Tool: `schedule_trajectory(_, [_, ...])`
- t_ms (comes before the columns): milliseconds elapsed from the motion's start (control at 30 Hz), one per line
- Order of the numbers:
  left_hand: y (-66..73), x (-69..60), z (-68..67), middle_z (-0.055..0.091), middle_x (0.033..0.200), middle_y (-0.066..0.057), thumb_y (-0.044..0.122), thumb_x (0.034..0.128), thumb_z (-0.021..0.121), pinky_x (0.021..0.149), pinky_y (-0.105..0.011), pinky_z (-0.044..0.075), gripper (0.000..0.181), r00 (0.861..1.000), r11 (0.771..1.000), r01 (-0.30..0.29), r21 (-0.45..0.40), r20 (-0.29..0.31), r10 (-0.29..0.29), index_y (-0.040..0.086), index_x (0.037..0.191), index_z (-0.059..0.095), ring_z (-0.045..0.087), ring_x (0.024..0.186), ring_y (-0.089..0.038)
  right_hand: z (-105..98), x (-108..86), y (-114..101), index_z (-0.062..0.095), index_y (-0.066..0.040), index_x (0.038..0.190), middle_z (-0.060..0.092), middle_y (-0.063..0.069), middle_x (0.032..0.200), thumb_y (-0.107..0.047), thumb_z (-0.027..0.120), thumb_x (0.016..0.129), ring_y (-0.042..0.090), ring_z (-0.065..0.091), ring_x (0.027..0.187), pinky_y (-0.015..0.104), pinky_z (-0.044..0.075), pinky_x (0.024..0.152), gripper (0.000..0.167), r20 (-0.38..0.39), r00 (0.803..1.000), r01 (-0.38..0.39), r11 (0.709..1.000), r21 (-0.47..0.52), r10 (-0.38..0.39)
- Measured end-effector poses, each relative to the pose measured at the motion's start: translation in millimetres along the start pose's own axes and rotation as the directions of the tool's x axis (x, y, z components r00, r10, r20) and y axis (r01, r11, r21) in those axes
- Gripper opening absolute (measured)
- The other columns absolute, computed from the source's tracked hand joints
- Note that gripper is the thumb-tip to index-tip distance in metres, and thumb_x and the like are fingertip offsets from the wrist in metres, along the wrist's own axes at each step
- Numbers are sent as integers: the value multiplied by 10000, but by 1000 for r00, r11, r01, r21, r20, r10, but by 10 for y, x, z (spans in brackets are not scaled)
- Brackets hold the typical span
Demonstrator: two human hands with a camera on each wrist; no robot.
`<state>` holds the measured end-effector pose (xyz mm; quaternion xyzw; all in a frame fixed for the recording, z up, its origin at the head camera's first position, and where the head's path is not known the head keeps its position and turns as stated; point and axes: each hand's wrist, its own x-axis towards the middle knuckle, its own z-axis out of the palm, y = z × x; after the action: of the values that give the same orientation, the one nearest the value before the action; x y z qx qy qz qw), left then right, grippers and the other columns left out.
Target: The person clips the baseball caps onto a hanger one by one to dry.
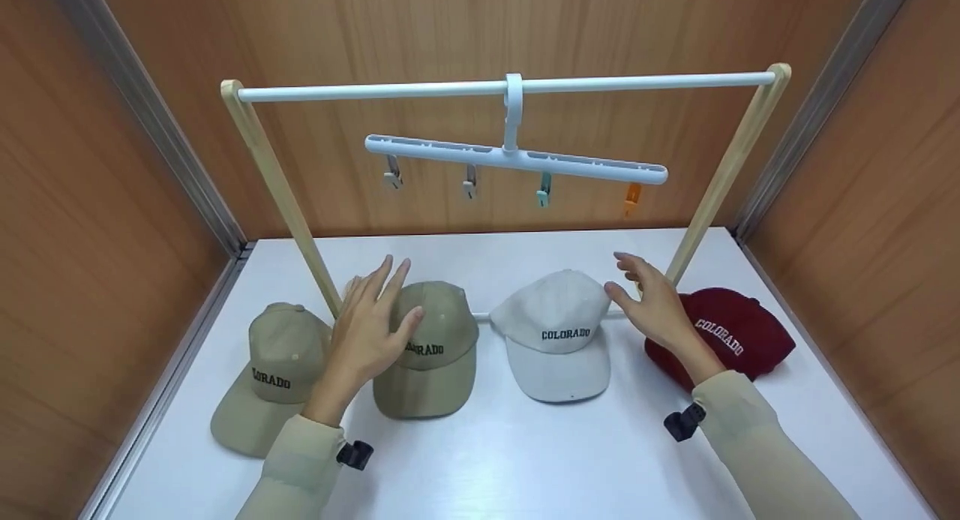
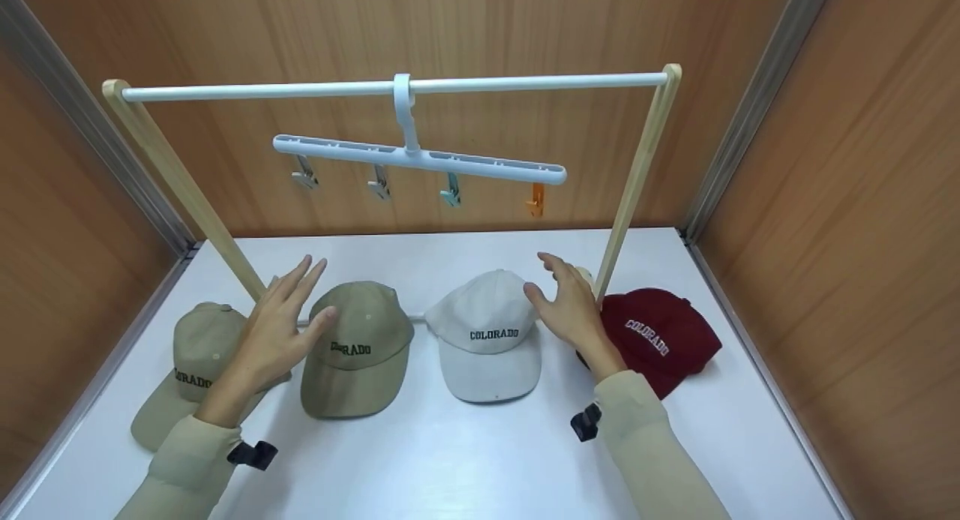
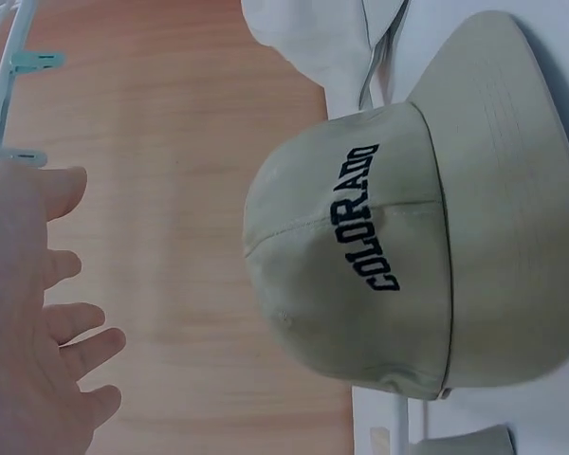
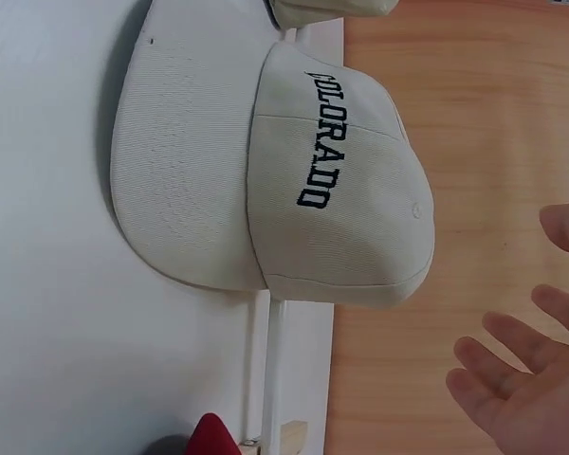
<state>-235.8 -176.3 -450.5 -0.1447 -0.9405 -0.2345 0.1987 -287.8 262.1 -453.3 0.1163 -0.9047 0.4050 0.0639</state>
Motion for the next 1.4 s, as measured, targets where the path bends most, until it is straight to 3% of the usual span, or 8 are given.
schedule_trajectory(367, [95, 67, 159, 371, 1702, -124, 419, 1062, 629, 1304, -524, 202, 680, 999, 997, -3, -81, 53, 7, 212, 1660, 380, 361, 1551, -395, 173, 158, -8, 441, -77, 1587, 518, 235, 1560, -263, 636, 1083, 433, 519, 1423, 575, 407, 1194, 572, 14, 1000, -7, 1000, 22, 7])
schedule_trajectory(633, [163, 84, 277, 387, 1694, -116, 419, 1076, 606, 1303, -498, 220, 653, 997, 990, -4, -140, 74, 14, 218, 1657, 386, 374, 1551, -374, 360, 295, 19, 484, -55, 1548, 600, 244, 1476, -242, 651, 1076, 437, 592, 1353, 546, 512, 1102, 534, -1, 1000, 5, 1000, 12, -5])
schedule_trajectory(833, [217, 68, 373, 385, 1698, -98, 467, 1083, 567, 1271, -586, 260, 647, 995, 988, 8, -152, 96, 7, 239, 1659, 381, 380, 1550, -363, 444, 335, 44, 457, -60, 1562, 565, 254, 1512, -289, 609, 1096, 446, 543, 1405, 561, 480, 1133, 542, 56, 997, -47, 997, 55, 44])
schedule_trajectory(1000, [264, 71, 432, 375, 1704, -72, 472, 1084, 560, 1245, -648, 272, 633, 993, 977, 24, -210, 115, 1, 271, 1657, 382, 362, 1557, -366, 456, 350, 79, 469, -64, 1548, 577, 243, 1503, -320, 603, 1098, 432, 542, 1407, 557, 468, 1146, 535, 78, 994, -77, 996, 53, 72])
schedule_trajectory(1233, [449, 56, 573, 359, 1714, -38, 472, 1080, 575, 1226, -639, 319, 641, 991, 967, 72, -245, 127, -41, 290, 1661, 373, 341, 1576, -328, 417, 478, 178, 500, -72, 1515, 604, 227, 1458, -361, 590, 1098, 406, 575, 1353, 542, 492, 1129, 515, 130, 985, -124, 990, 74, 113])
schedule_trajectory(1400, [587, 72, 689, 362, 1710, -58, 478, 1074, 578, 1233, -641, 301, 652, 989, 957, 101, -273, 130, -68, 290, 1662, 370, 335, 1577, -332, 400, 555, 200, 514, -62, 1510, 632, 231, 1419, -366, 597, 1091, 391, 611, 1279, 539, 531, 1082, 524, 160, 984, -99, 991, 86, 84])
